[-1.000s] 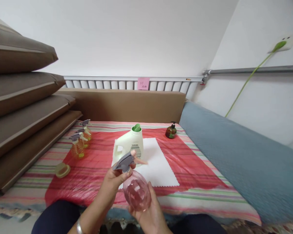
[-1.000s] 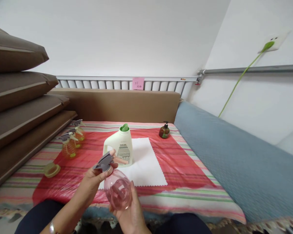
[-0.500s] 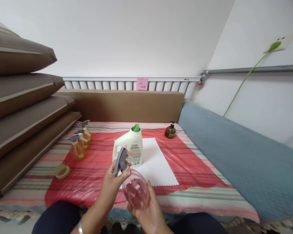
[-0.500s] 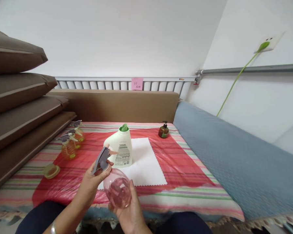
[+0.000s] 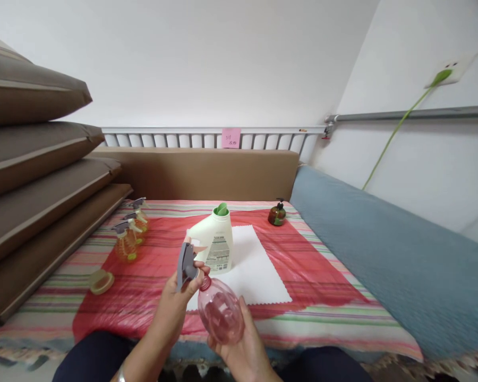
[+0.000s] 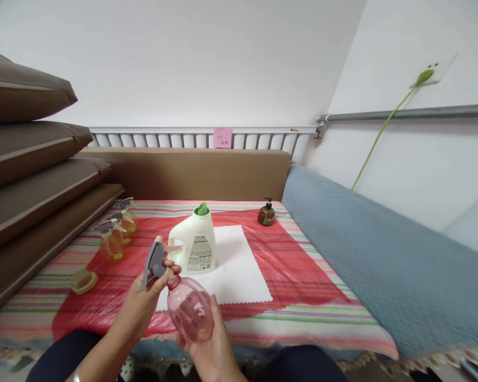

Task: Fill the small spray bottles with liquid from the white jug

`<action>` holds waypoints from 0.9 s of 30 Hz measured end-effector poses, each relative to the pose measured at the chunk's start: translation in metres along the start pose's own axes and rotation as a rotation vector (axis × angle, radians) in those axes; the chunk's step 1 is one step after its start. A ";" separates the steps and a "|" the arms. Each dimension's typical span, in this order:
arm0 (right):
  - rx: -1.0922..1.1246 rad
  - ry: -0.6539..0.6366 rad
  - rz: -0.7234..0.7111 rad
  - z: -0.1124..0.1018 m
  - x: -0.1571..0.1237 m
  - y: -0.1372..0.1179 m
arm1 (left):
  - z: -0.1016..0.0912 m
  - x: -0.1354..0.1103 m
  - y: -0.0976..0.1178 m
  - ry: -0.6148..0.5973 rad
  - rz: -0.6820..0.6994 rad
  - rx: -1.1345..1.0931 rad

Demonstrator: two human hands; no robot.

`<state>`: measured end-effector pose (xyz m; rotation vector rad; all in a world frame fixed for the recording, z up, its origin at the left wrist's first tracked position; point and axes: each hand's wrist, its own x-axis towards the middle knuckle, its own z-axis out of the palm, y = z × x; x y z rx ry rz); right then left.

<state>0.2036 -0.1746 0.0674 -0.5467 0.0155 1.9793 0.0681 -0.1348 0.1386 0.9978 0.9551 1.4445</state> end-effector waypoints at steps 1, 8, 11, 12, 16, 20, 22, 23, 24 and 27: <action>-0.003 -0.009 0.014 -0.001 0.001 -0.001 | 0.000 0.000 0.002 0.033 0.000 -0.055; -0.017 -0.030 -0.001 -0.011 0.005 -0.005 | 0.000 -0.001 0.019 0.089 0.103 -0.286; -0.025 -0.039 -0.007 -0.011 0.004 -0.006 | 0.002 -0.005 0.026 0.097 0.114 -0.216; -0.021 -0.035 -0.007 -0.010 0.003 -0.006 | 0.002 -0.007 0.029 0.129 0.173 -0.222; -0.008 -0.007 -0.005 -0.007 0.001 -0.007 | 0.003 -0.010 0.038 0.168 0.309 -0.220; 0.007 0.008 0.003 -0.007 0.002 -0.007 | 0.003 -0.013 0.034 0.097 0.201 -0.109; 0.011 0.016 0.006 -0.007 0.002 -0.007 | 0.004 -0.013 0.031 0.137 0.243 -0.162; 0.006 0.021 0.003 -0.007 0.002 -0.007 | 0.005 -0.014 0.029 0.135 0.239 -0.182; -0.002 0.024 0.002 -0.008 0.002 -0.007 | 0.006 -0.013 0.028 0.118 0.214 -0.192; 0.002 0.024 0.020 -0.009 0.003 -0.010 | 0.005 -0.009 0.030 0.088 0.157 -0.266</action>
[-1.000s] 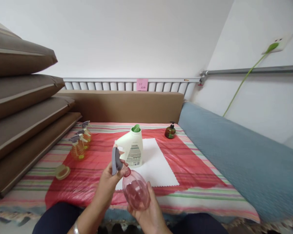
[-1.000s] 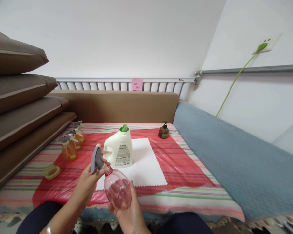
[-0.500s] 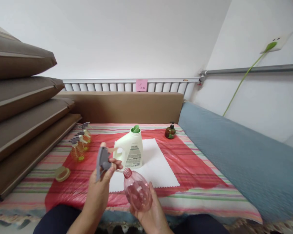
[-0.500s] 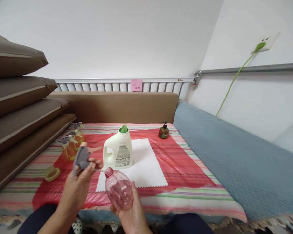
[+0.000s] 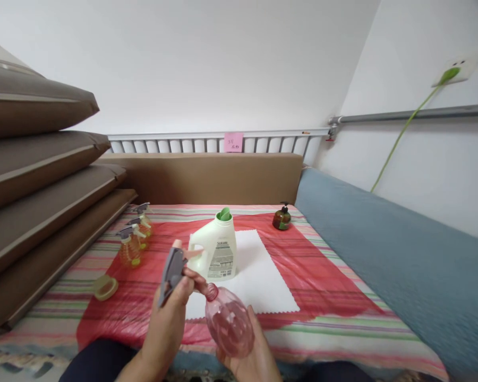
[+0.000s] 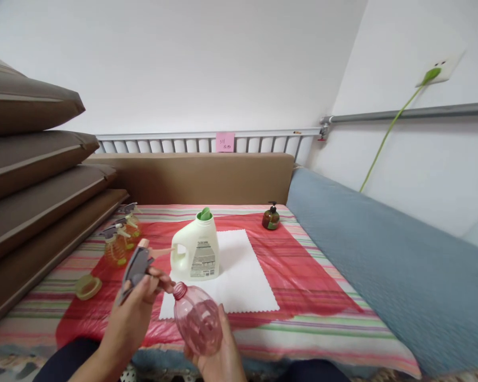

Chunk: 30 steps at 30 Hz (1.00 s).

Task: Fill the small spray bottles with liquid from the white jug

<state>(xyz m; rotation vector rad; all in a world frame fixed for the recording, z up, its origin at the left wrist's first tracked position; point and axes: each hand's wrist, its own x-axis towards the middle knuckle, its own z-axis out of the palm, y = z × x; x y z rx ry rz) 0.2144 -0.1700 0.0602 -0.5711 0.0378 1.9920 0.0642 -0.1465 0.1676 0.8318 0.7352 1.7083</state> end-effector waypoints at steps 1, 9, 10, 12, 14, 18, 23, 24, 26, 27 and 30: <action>0.011 0.003 0.008 -0.002 0.000 -0.002 | -0.002 0.004 0.002 0.017 0.011 -0.060; 0.079 0.043 0.047 -0.033 0.007 -0.021 | -0.033 0.082 -0.010 0.148 0.065 -0.275; 0.085 0.033 0.045 -0.037 0.008 -0.023 | -0.037 0.092 -0.019 0.171 0.053 -0.256; 0.091 0.017 0.023 -0.044 0.009 -0.029 | -0.041 0.110 -0.038 0.223 0.058 -0.213; 0.087 0.027 -0.009 -0.048 0.008 -0.036 | -0.041 0.125 -0.056 0.233 0.050 -0.165; 0.066 0.072 -0.058 -0.042 0.002 -0.062 | -0.037 0.147 -0.082 0.188 -0.006 -0.104; -0.056 0.086 -0.307 -0.010 -0.012 -0.106 | -0.038 0.162 -0.099 0.147 -0.070 -0.017; -0.091 0.091 -0.361 -0.003 -0.013 -0.114 | -0.039 0.164 -0.101 0.144 -0.080 0.007; -0.169 0.099 -0.415 0.012 -0.015 -0.130 | -0.040 0.166 -0.105 0.142 -0.092 0.054; -0.211 0.096 -0.432 0.020 -0.015 -0.138 | -0.040 0.167 -0.106 0.139 -0.094 0.075; -0.338 0.061 -0.472 0.041 -0.012 -0.163 | -0.033 0.167 -0.108 0.124 -0.076 0.128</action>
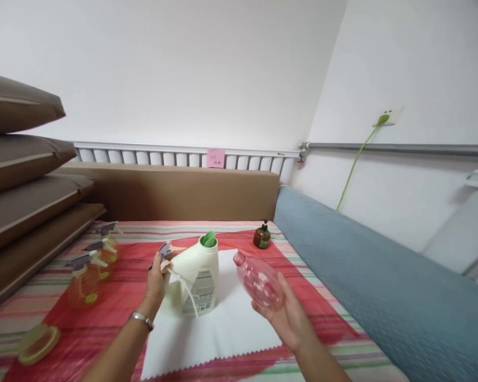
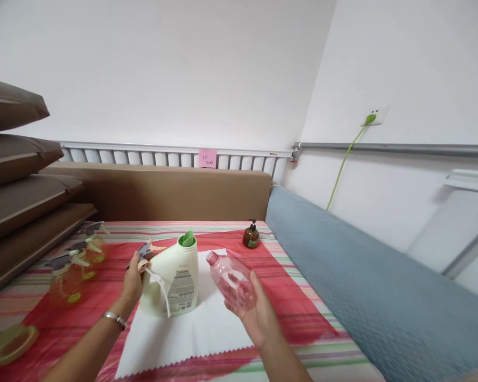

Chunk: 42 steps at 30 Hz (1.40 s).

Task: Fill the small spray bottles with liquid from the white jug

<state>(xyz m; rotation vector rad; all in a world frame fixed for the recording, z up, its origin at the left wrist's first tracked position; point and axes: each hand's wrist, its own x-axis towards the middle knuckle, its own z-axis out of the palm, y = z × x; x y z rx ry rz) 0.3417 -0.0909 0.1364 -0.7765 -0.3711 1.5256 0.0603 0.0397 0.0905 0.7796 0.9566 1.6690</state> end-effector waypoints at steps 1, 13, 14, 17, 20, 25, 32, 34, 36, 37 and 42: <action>-0.034 -0.013 -0.017 0.004 0.005 -0.008 | 0.003 -0.001 0.000 -0.003 0.010 0.015; -0.441 -0.036 -0.286 -0.002 0.042 -0.096 | 0.057 -0.015 -0.004 -0.197 0.131 0.273; -0.455 -0.030 -0.296 -0.005 0.042 -0.100 | 0.061 -0.017 -0.005 -0.201 0.135 0.296; -0.497 -0.017 -0.313 -0.016 0.043 -0.109 | 0.068 -0.020 -0.005 -0.218 0.120 0.335; -0.537 -0.017 -0.324 -0.027 0.043 -0.114 | 0.072 -0.019 -0.006 -0.211 0.102 0.338; -0.587 -0.013 -0.358 -0.036 0.046 -0.122 | 0.074 -0.017 -0.007 -0.260 0.087 0.306; -0.663 0.000 -0.369 -0.031 0.051 -0.129 | 0.073 -0.017 -0.009 -0.259 0.106 0.368; -0.681 0.008 -0.363 -0.029 0.050 -0.131 | 0.074 -0.017 -0.009 -0.262 0.112 0.382; -0.704 0.014 -0.364 -0.026 0.050 -0.132 | 0.075 -0.018 -0.009 -0.274 0.112 0.360; -0.717 0.018 -0.369 -0.024 0.049 -0.133 | 0.075 -0.018 -0.009 -0.278 0.110 0.342; -0.812 0.054 -0.396 -0.013 0.048 -0.139 | 0.076 -0.017 -0.009 -0.284 0.099 0.294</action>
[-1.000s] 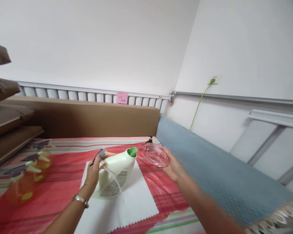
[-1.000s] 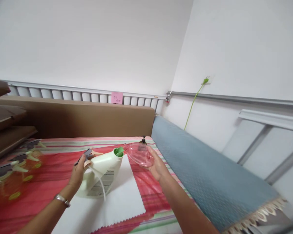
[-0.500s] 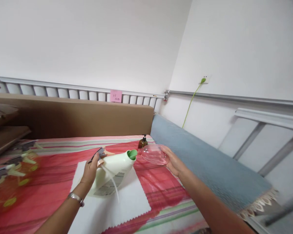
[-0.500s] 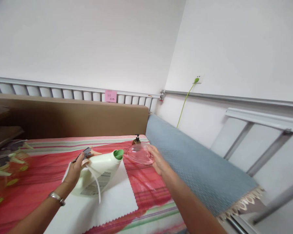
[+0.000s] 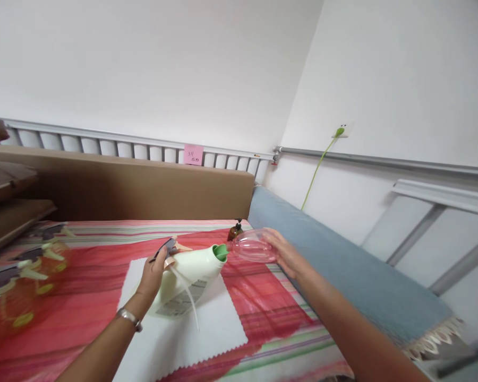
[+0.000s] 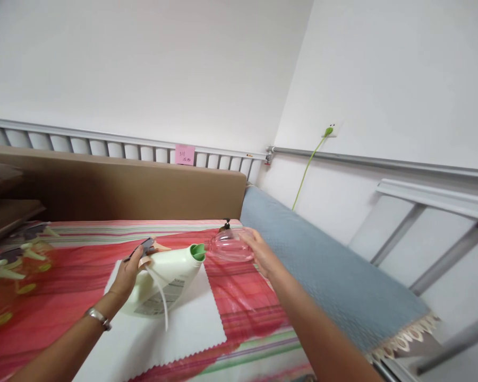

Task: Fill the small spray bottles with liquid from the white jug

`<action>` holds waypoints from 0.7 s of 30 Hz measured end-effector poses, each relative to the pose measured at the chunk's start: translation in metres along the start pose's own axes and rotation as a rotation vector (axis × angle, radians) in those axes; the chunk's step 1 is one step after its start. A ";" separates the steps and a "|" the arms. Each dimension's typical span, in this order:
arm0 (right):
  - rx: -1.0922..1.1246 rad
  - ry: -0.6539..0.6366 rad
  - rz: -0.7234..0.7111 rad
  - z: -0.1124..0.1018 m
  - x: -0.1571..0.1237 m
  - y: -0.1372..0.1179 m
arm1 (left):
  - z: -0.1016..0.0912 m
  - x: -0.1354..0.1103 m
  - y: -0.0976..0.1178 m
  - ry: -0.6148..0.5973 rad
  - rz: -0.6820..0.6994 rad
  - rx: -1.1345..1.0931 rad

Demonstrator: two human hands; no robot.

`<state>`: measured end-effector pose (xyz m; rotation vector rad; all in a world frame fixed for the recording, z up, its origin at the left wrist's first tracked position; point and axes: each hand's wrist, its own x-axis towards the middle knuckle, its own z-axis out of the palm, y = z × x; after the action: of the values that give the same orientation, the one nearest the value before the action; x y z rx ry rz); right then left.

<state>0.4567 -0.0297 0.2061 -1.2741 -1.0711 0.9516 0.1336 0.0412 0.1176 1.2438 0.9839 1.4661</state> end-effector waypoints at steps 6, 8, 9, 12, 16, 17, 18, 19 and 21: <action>-0.164 0.014 -0.016 0.005 0.002 -0.021 | -0.002 0.003 -0.005 0.003 -0.001 0.019; -0.203 0.017 -0.024 0.008 0.001 -0.027 | -0.003 0.003 -0.006 0.006 0.001 0.011; -0.222 0.018 -0.029 0.009 0.001 -0.030 | -0.003 0.003 -0.007 0.007 0.002 0.007; -0.287 0.028 -0.046 0.013 0.001 -0.037 | -0.004 0.003 -0.007 0.003 0.005 0.008; -0.385 0.024 -0.062 0.017 0.002 -0.046 | -0.005 0.003 -0.008 0.006 -0.003 0.004; -0.410 0.016 -0.069 0.019 0.002 -0.048 | -0.005 0.003 -0.008 0.006 -0.001 0.007; -0.436 0.007 -0.078 0.020 0.002 -0.051 | -0.005 0.003 -0.008 0.007 0.005 0.015; -0.463 0.001 -0.088 0.022 0.002 -0.054 | -0.005 0.002 -0.007 0.008 0.013 0.026; -0.518 -0.004 -0.113 0.027 0.001 -0.062 | -0.005 0.001 -0.005 0.004 0.025 0.036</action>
<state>0.4291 -0.0267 0.2674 -1.6059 -1.4342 0.6072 0.1298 0.0438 0.1119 1.2833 1.0044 1.4767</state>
